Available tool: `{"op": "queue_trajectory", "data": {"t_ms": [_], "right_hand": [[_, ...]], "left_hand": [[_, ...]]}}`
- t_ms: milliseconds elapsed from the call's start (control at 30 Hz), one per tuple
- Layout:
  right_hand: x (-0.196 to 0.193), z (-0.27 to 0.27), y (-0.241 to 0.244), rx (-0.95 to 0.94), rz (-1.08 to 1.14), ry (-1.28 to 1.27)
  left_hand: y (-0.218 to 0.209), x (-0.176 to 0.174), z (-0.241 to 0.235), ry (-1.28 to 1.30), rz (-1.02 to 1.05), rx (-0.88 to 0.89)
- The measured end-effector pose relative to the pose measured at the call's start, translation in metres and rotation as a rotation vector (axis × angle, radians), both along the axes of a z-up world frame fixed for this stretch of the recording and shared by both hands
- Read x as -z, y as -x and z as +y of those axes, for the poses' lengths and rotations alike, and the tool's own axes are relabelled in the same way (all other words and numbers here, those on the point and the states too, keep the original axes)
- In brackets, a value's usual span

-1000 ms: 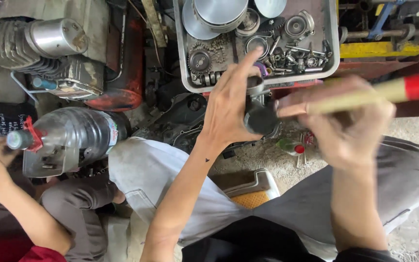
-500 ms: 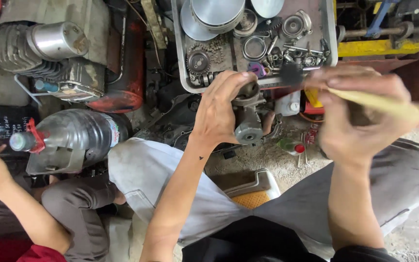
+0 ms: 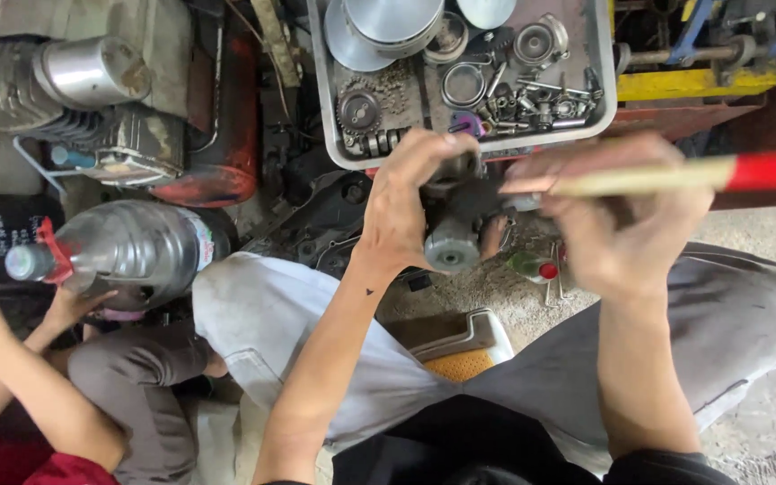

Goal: The person is cleaning a motorcycle carburetor by scrubbing it with a brush and wiping it with a cloth.

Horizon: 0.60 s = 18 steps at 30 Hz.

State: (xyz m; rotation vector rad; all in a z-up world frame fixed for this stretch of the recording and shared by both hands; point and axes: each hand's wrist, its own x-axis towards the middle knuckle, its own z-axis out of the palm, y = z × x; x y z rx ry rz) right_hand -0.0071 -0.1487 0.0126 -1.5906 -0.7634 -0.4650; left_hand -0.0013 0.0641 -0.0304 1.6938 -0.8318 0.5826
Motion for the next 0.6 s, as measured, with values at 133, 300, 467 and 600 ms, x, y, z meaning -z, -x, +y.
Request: {"op": "queue_trajectory", "data": {"t_ms": [133,300,467,600], "right_hand": [[-0.002,0.0,-0.001,0.296,-0.173,0.065],[-0.013,0.01,0.016,-0.085,0.112,-0.191],[-0.007,0.012,0.011,0.288,-0.017,0.049],[0.001,0.008,0.026,0.091,0.085,-0.251]], "left_hand": [[-0.01,0.009,-0.01,0.275,-0.041,-0.002],[-0.006,0.006,-0.014,0.432,0.021,-0.024],[-0.006,0.004,-0.019,0.491,-0.037,-0.064],[-0.007,0.005,-0.02,0.504,-0.054,-0.057]]}}
